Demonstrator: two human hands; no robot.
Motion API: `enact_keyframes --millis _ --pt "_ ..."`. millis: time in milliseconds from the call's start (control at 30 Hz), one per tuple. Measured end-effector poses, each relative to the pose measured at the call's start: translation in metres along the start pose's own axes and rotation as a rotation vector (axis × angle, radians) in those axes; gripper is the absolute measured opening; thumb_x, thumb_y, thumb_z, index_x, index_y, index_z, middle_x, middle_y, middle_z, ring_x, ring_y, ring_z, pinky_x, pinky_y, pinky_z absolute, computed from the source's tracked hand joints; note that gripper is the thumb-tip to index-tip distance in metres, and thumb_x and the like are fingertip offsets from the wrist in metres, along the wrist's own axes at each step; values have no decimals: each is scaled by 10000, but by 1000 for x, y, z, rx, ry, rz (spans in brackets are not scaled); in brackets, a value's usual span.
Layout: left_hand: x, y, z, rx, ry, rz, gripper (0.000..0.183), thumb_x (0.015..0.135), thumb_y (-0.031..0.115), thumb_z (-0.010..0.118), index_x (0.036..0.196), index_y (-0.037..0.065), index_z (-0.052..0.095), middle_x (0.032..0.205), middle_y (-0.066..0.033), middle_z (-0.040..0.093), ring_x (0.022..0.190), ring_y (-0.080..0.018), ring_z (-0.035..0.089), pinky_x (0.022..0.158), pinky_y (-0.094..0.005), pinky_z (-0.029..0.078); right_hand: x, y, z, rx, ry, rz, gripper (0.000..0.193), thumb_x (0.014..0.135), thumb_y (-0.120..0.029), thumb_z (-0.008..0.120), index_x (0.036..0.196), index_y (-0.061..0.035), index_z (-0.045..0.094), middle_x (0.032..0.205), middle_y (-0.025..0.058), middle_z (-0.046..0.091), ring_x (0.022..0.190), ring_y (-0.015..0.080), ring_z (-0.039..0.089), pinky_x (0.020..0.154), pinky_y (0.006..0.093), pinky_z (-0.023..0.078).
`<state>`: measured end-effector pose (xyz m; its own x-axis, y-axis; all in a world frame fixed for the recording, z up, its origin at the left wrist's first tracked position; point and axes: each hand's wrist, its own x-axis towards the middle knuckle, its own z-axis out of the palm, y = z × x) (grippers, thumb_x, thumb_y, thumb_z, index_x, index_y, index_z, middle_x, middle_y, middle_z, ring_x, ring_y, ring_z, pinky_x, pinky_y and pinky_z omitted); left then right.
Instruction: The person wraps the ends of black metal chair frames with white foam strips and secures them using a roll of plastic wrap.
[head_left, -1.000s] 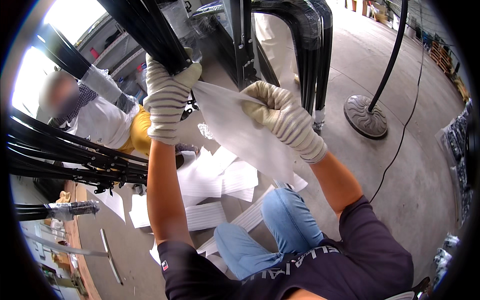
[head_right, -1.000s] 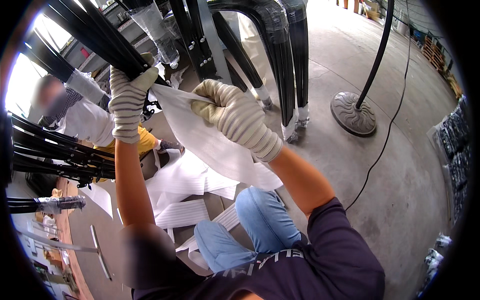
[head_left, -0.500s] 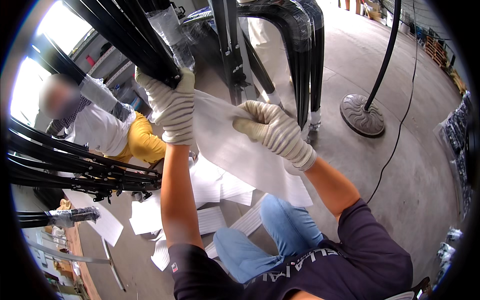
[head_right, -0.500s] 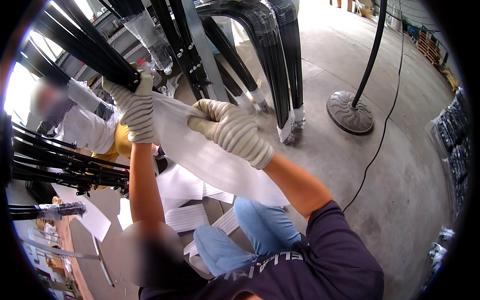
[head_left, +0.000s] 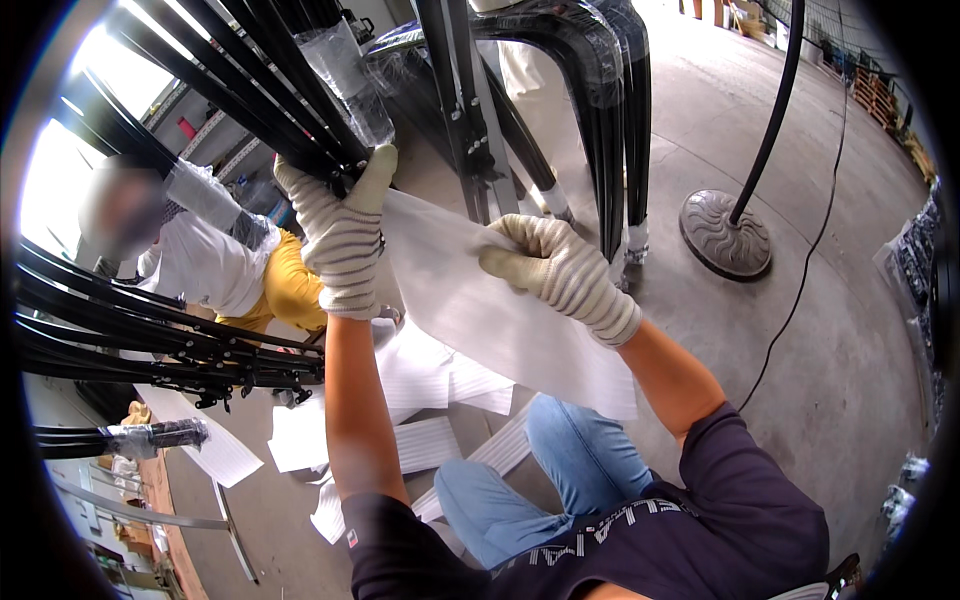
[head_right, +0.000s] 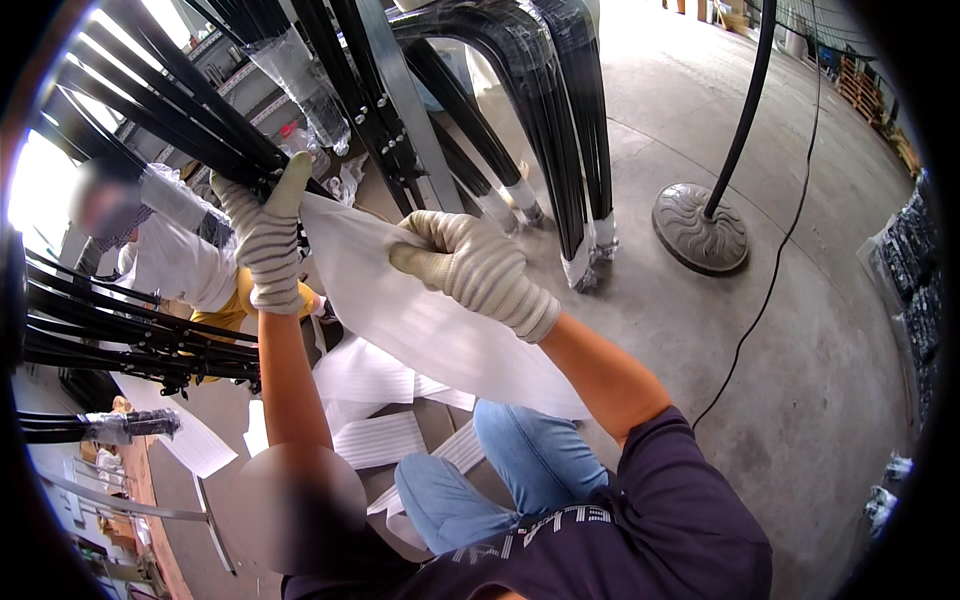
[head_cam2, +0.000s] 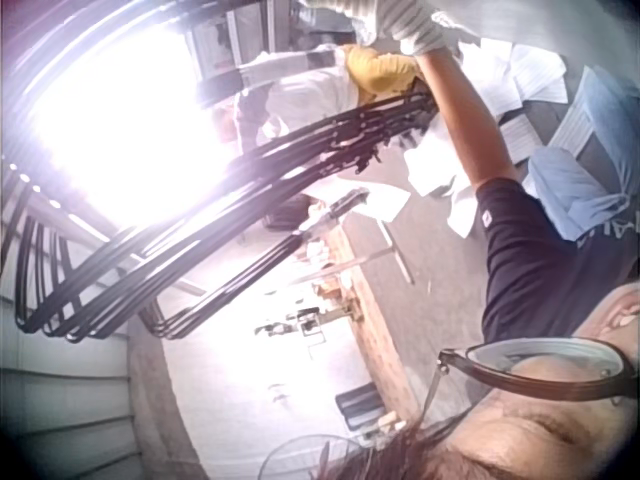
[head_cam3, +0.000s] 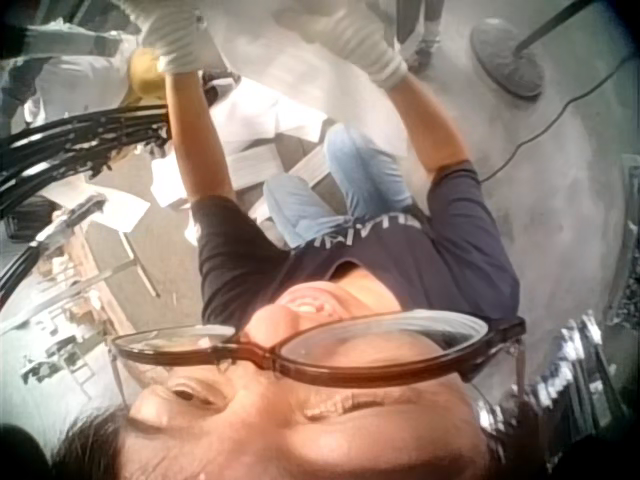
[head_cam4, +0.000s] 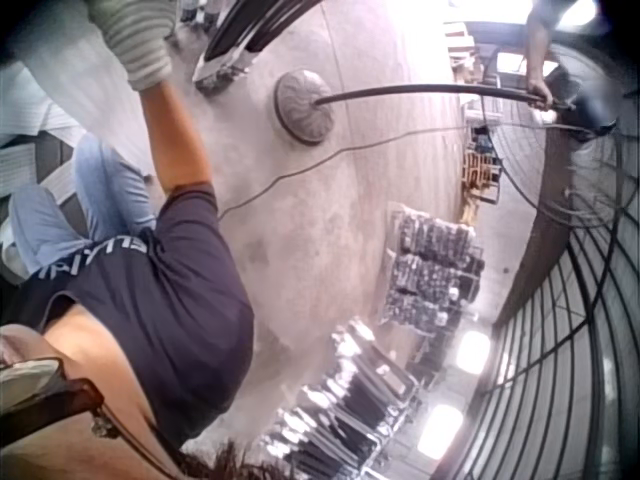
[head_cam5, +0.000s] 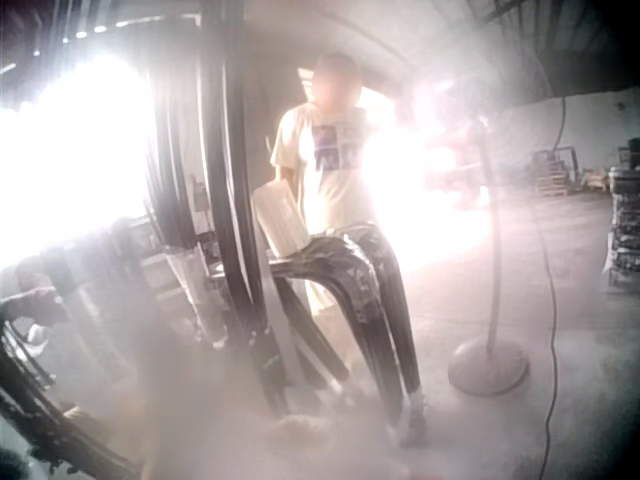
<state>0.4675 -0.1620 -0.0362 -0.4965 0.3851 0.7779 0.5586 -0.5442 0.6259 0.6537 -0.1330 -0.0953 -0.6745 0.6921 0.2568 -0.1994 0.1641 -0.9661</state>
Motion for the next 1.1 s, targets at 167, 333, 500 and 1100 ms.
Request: enact_keyframes --millis 167,333,500,1100 --pt "-8 15 -15 -322 -73 -87 520 706 45 650 1150 29 380 992 -46 519 844 -80 503 764 -196 423 -5 -10 -7 2 -30 -69 165 776 -190 626 856 -50 594 634 -78 489 544 -15 388 488 148 342" --pt "-19 -8 -50 -298 -45 220 462 805 58 519 1225 -13 338 1142 -122 481 1046 -189 469 929 -294 364 -14 -29 -9 -12 -94 -92 220 776 -193 627 902 -21 574 642 -64 499 535 -2 417 494 151 359" --pt "-79 3 -64 526 -135 409 568 735 72 511 1257 6 297 1317 -186 272 1243 -320 234 1018 -438 185 -21 -47 3 -8 -138 -212 425 745 -217 648 1073 11 503 801 70 592 654 91 552 606 189 459" --pt "-36 -22 -51 -463 52 32 506 785 -36 507 1248 70 332 1232 -69 406 1143 -137 369 964 -268 294 6 -47 18 279 -143 -441 191 735 -49 627 924 -26 613 1000 41 582 849 91 560 767 202 439"
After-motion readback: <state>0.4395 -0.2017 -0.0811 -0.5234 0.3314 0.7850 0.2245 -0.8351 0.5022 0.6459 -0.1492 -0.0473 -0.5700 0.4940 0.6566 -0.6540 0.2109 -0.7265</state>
